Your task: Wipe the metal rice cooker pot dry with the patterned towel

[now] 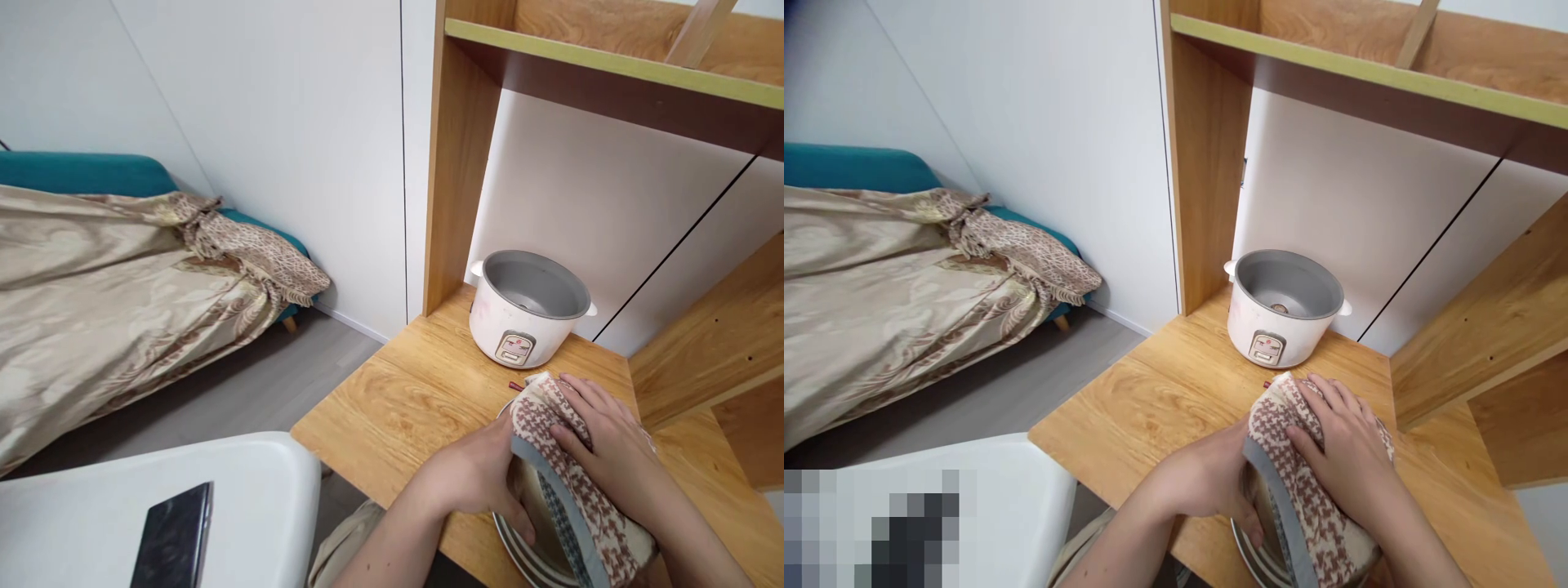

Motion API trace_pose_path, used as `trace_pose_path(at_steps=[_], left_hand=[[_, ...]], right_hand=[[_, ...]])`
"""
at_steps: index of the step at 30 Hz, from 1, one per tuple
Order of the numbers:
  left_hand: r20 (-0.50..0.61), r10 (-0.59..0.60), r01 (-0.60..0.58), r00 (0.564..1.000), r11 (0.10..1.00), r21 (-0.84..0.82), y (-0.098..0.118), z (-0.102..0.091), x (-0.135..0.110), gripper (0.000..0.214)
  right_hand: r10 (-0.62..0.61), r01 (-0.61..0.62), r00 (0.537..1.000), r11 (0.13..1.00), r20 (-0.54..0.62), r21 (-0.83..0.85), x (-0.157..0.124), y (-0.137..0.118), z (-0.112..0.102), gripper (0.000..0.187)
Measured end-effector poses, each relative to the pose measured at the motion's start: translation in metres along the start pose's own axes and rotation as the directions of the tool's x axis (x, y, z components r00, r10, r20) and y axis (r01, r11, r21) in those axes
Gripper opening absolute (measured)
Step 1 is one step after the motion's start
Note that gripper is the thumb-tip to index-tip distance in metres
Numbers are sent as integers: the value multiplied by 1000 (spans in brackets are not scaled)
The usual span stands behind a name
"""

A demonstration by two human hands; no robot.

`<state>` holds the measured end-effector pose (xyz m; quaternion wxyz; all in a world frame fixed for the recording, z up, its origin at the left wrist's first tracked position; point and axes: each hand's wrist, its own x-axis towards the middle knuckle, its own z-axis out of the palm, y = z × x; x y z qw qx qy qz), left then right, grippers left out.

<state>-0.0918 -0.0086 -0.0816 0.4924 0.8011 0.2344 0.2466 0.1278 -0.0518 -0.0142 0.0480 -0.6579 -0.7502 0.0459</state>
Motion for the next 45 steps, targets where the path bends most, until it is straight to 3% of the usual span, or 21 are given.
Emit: trace_pose_path(at_steps=[6, 11, 14, 19, 22, 28, 35, 45], left_hand=[[61, 27, -31, 998, 997, 64, -5, 1, 0, 117], [43, 31, -33, 999, 999, 40, -4, 0, 1, 125], [17, 24, -24, 1000, 1000, -5, -3, 1, 1, 141], [3, -54, 54, 999, 999, -2, -2, 2, -1, 159], [6, -46, 46, 999, 999, 4, -2, 1, -1, 156], [69, 5, -8, 998, 999, 39, -2, -1, 1, 126], [-9, 14, -15, 1000, 999, -41, -3, 1, -1, 156], [-14, 2, -3, 1000, 999, -37, 0, 1, -1, 152]], right_hand=[[-13, 13, 1000, 1000, 27, 0, -5, -6, -6, 78], [-18, 18, 999, 1000, 45, 2, -7, -5, -8, 73], [-38, 38, 999, 999, 38, 11, -7, -3, -7, 64], [-41, 40, 998, 999, 38, 8, -4, 2, -3, 58], [-29, 29, 999, 1000, 45, 2, -4, 2, -3, 59], [5, -5, 999, 1000, 47, -4, -6, -4, -5, 73], [-21, 21, 1000, 1000, 13, 10, -2, 2, 0, 59], [-14, 14, 1000, 1000, -5, 6, -2, 0, -2, 58]])
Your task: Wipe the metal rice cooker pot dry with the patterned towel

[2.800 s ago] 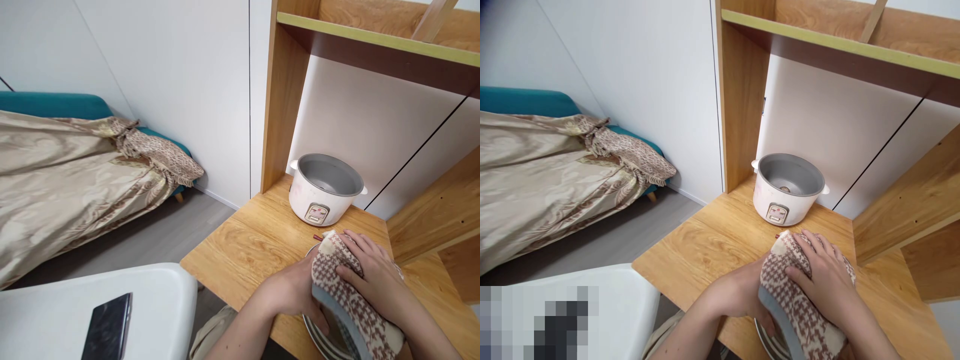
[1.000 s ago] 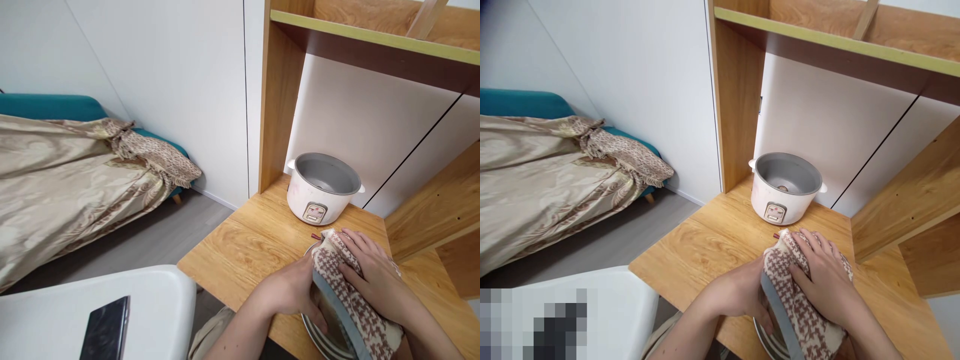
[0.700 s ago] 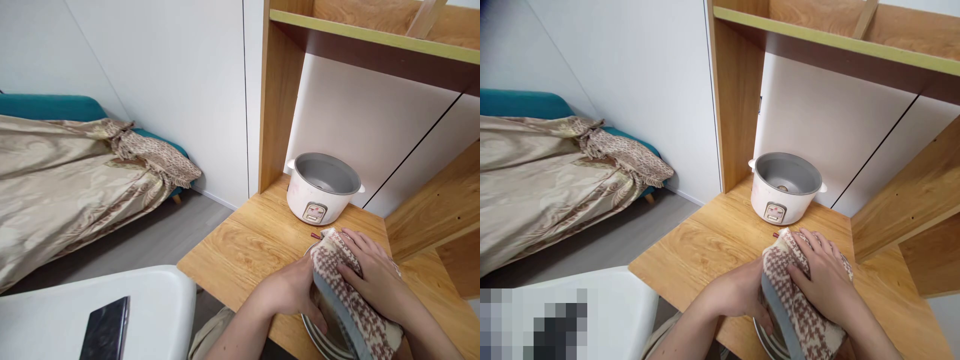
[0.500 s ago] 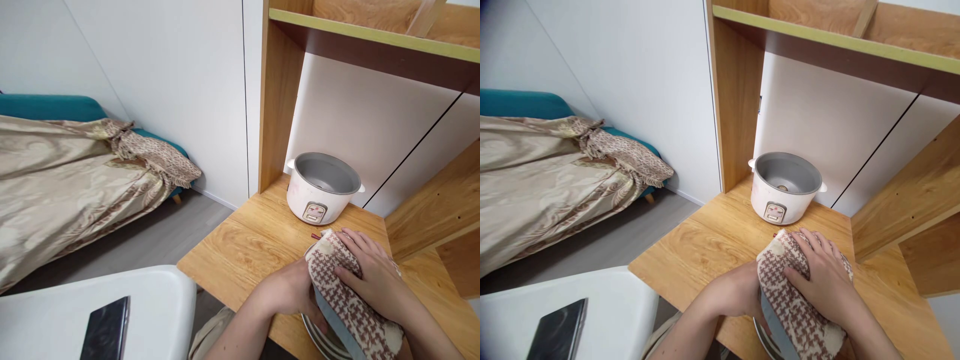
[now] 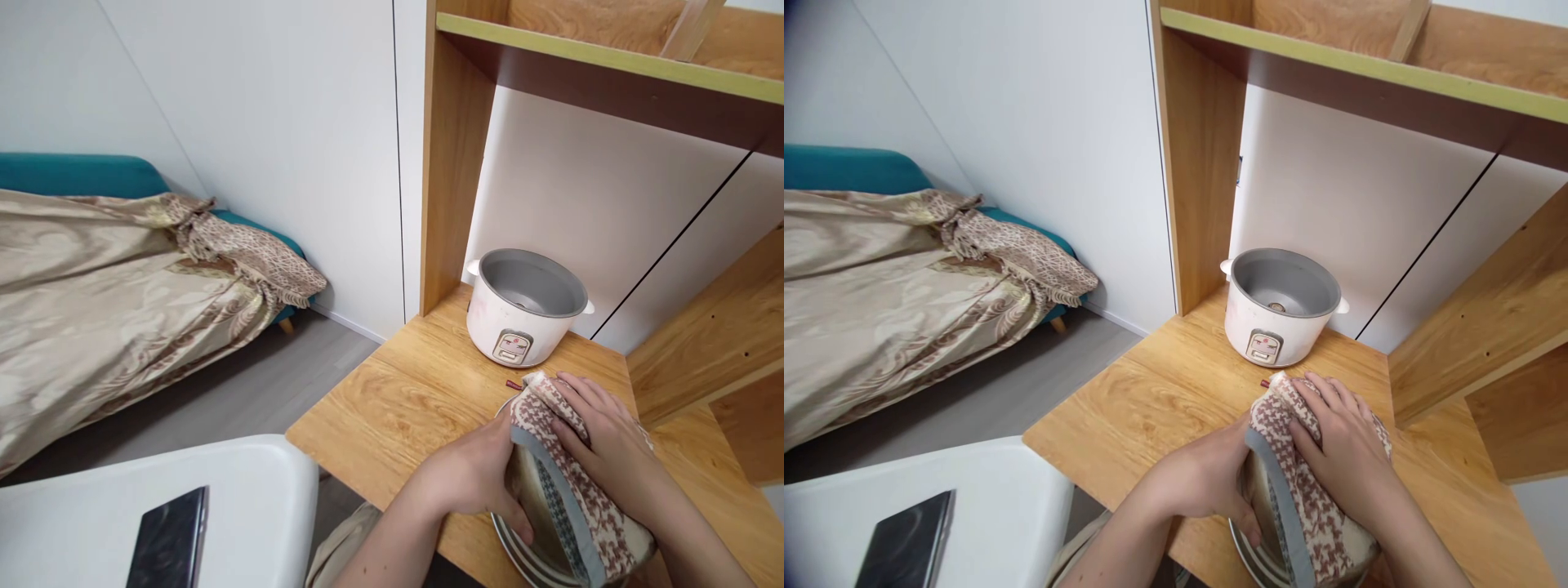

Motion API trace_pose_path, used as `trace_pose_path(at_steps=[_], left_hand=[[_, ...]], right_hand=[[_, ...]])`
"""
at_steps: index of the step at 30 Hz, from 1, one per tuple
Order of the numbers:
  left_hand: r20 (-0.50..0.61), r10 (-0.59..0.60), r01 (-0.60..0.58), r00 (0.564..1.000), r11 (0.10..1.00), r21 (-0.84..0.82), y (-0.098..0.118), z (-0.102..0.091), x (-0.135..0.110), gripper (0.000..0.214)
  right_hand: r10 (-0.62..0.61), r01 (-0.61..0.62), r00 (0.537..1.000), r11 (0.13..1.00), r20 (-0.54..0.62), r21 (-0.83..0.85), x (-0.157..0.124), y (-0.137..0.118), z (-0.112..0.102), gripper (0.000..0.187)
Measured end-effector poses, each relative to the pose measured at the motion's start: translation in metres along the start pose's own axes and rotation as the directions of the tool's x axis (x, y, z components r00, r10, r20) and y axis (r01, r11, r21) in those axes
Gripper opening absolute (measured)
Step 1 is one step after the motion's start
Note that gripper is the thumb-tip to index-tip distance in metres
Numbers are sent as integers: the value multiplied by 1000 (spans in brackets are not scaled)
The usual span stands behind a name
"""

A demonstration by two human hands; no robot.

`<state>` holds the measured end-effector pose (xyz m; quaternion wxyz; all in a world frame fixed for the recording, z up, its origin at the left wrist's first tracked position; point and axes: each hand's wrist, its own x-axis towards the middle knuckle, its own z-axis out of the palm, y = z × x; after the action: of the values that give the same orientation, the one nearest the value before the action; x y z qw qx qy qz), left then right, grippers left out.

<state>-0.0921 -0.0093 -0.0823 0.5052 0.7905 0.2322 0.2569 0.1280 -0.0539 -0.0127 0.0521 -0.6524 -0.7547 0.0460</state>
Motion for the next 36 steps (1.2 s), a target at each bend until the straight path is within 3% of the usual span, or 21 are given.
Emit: trace_pose_path(at_steps=[6, 14, 19, 25, 36], left_hand=[[62, -30, 27, 998, 999, 47, 0, -1, 1, 128], [5, -13, 13, 1000, 1000, 17, 1, 0, 0, 158], [6, -23, 22, 1000, 999, 32, 0, 0, -1, 152], [48, -37, 35, 998, 999, 42, -1, -1, 1, 131], [41, -42, 40, 998, 998, 47, 3, -1, 1, 132]], right_hand=[[20, -20, 1000, 1000, -1, -4, -1, -3, 0, 67], [-12, 12, 1000, 1000, -9, 5, 1, 5, 4, 57], [-6, 6, 1000, 1000, -15, 6, 0, 2, 3, 59], [11, -11, 1000, 1000, -21, 7, 0, -2, 2, 67], [-1, 1, 1000, 1000, -30, 1, -2, -2, 1, 66]])
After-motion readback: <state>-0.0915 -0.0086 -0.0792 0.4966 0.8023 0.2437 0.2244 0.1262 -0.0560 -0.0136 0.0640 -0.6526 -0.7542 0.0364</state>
